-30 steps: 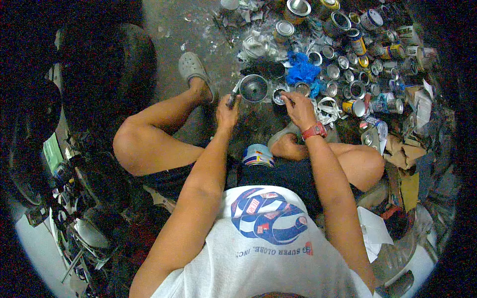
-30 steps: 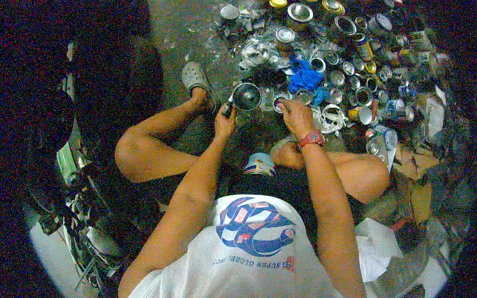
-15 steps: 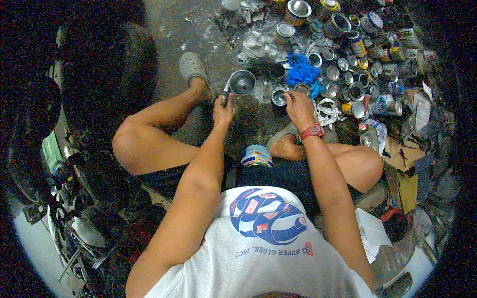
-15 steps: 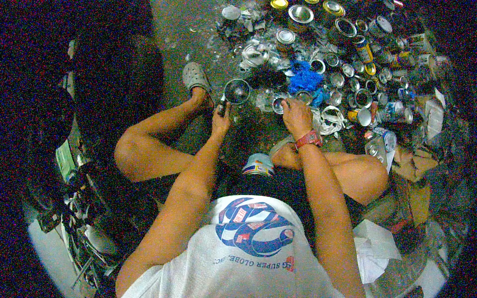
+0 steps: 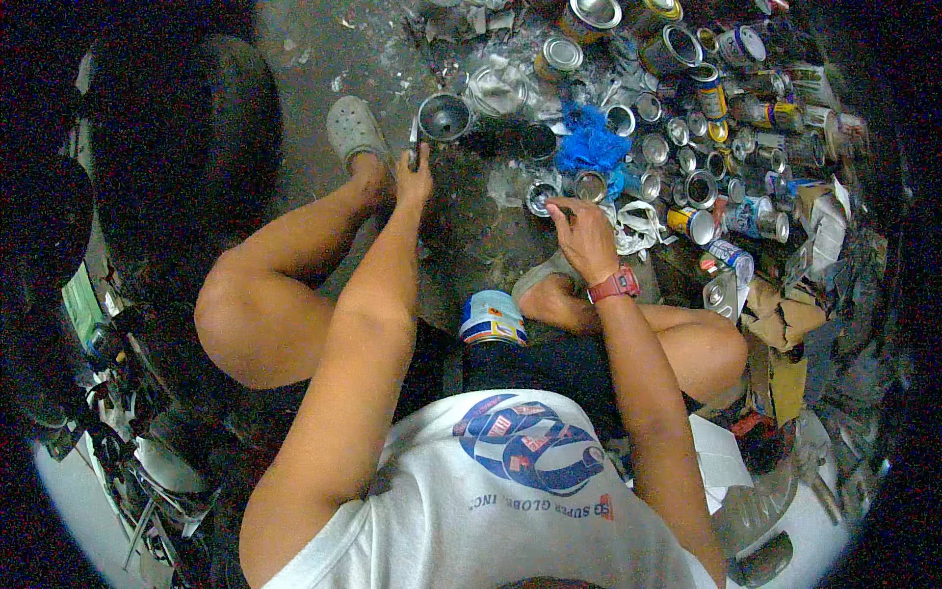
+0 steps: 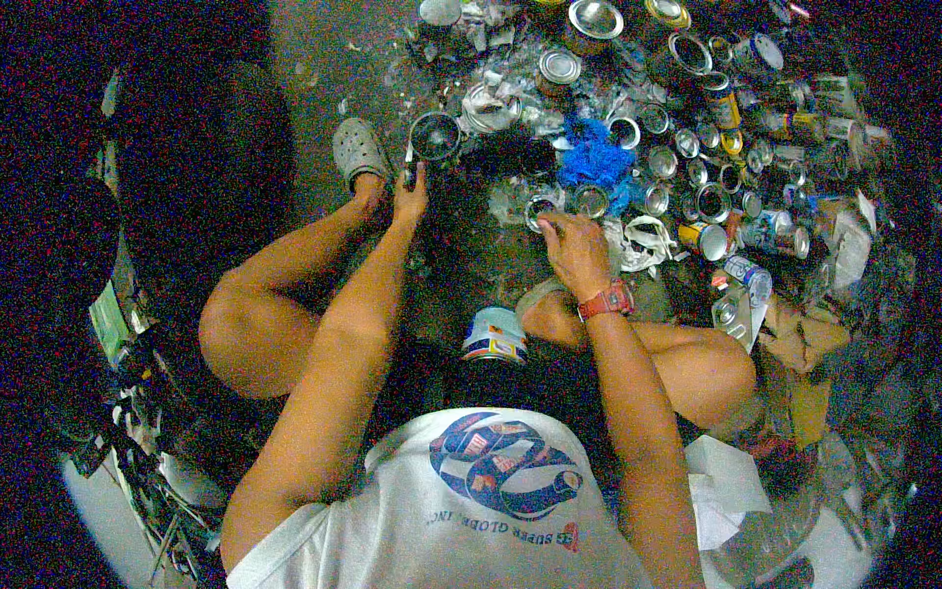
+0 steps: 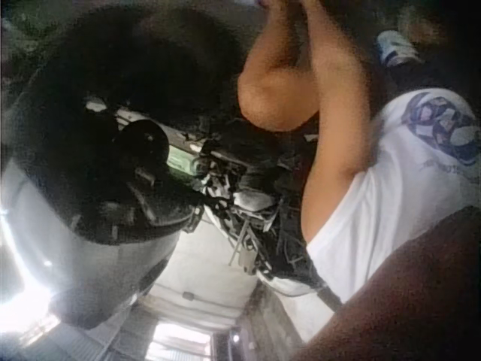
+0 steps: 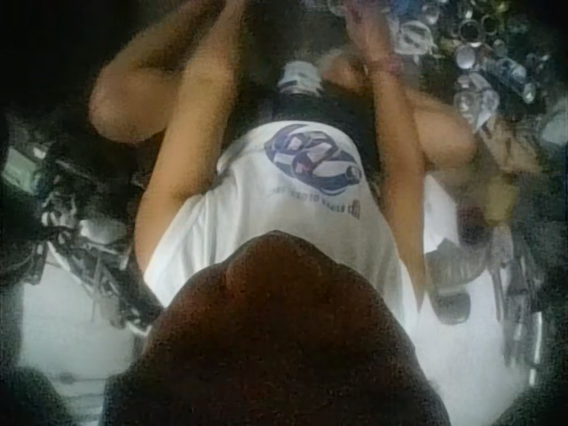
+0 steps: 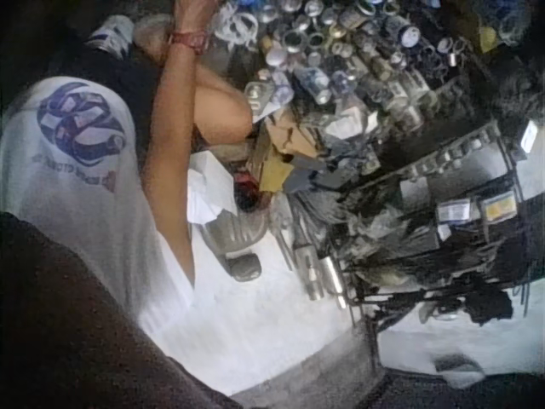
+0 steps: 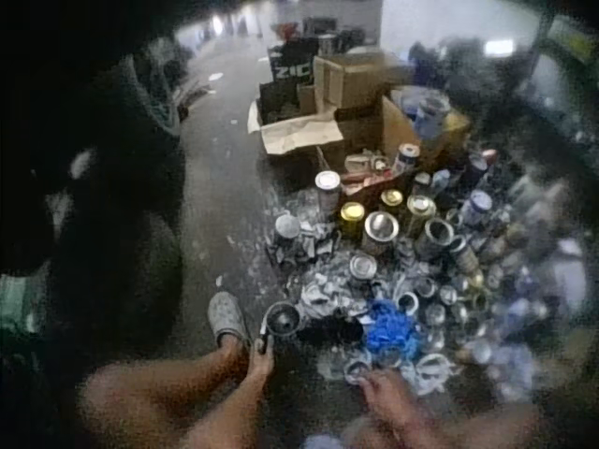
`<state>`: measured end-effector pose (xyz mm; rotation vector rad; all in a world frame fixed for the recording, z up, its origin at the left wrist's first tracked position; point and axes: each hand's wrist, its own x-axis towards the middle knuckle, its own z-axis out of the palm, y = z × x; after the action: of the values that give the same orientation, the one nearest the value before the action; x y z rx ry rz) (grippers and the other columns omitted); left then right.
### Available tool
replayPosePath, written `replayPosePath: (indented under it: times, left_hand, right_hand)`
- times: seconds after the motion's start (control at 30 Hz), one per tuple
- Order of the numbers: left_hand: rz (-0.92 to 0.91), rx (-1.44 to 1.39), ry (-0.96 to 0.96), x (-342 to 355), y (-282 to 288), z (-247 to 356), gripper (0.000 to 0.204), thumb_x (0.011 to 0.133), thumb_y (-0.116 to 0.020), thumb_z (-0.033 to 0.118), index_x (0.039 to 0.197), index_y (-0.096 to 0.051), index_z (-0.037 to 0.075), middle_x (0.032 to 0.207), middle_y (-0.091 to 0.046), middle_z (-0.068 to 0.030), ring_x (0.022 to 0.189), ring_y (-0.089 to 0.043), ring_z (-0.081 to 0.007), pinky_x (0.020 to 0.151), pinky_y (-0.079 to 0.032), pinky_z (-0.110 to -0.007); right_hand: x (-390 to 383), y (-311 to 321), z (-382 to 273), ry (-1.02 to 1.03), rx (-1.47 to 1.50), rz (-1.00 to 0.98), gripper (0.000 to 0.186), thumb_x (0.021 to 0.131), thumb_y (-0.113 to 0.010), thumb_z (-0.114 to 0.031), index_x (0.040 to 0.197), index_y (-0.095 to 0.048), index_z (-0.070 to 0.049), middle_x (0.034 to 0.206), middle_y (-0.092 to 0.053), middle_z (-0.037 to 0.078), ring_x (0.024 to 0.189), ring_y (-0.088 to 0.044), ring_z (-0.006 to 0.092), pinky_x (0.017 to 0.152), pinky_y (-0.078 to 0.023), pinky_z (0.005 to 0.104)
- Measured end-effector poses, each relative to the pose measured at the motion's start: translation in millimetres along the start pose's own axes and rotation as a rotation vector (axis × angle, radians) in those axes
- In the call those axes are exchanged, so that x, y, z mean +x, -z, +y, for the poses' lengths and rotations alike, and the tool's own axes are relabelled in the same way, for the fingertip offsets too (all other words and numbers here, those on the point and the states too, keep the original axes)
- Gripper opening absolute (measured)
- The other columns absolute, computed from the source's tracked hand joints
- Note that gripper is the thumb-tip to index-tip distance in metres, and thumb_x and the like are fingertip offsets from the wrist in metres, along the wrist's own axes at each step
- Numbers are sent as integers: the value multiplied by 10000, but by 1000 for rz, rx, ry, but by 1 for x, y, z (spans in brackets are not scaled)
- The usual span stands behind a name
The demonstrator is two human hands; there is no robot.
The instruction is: The person sits on the floor and sorts through a large pile of metal cans and debris. They pick up individual cans, inspect them, and place them back into the pile or set them aside.
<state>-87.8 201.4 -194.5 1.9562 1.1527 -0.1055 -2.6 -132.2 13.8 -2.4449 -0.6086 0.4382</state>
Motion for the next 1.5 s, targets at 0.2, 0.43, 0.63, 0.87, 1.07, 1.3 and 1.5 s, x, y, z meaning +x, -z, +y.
replayPosePath:
  times: [0.2, 0.43, 0.63, 0.87, 1.07, 1.3, 1.5]
  left_hand:
    - [-6, -27, 34, 30, -9, 3, 869, 954, -527, 771, 1403, -578, 29, 1447, -566, -289, 1337, -544, -453, 1119, -424, -499]
    - [0, -71, 160, 24, -7, 57, 942, 951, -534, 773, 1446, -544, -28, 1407, -610, -285, 1339, -566, -430, 1141, -426, -478]
    - [3, -95, 135, 20, -11, 62, 846, 967, -566, 728, 1365, -602, -18, 1311, -677, -246, 1222, -643, -403, 1077, -466, -486]
    - [135, -149, 37, 28, -21, 40, 771, 941, -712, 591, 1393, -589, -22, 1276, -709, -222, 1187, -670, -372, 1050, -499, -465]
    - [66, -162, -43, 7, -13, 48, 932, 837, -822, 568, 1495, -502, -9, 1417, -626, -244, 1311, -599, -393, 1127, -451, -473]
    - [245, 111, 95, -45, -9, 47, 1044, 824, -825, 568, 1593, -360, 38, 1583, -455, -262, 1444, -444, -460, 1214, -345, -525]
    - [360, 189, 127, -123, -15, 62, 962, 850, -826, 476, 1603, -343, 123, 1595, -427, -226, 1459, -378, -467, 1203, -309, -597]
  right_hand:
    - [5, 1, -6, 77, 12, -3, 234, 1002, -654, -246, 1081, -797, -79, 1049, -771, 164, 989, -703, 376, 908, -543, 480]
    - [5, 1, -3, 15, 0, -15, 240, 1009, -644, -241, 1121, -787, -84, 1101, -766, 162, 1019, -696, 377, 945, -532, 482]
    - [3, 5, -4, -48, -67, -25, 250, 1014, -644, -256, 1123, -784, -80, 1104, -760, 165, 1026, -689, 373, 935, -533, 478]
    - [-1, 4, 4, -39, -64, -35, 244, 1009, -642, -265, 1119, -791, -106, 1100, -765, 150, 1002, -683, 371, 920, -534, 491]
    - [-3, 9, 7, -31, 7, -94, 263, 1009, -641, -279, 1131, -782, -94, 1072, -774, 142, 985, -687, 367, 907, -540, 489]
    - [-3, 3, 8, 79, 25, 29, 251, 1006, -639, -270, 1128, -787, -108, 1010, -763, 153, 959, -688, 384, 876, -536, 510]
    - [0, 6, 9, 64, -18, 10, 238, 1001, -646, -276, 1104, -801, -128, 1039, -771, 164, 970, -687, 388, 880, -530, 528]
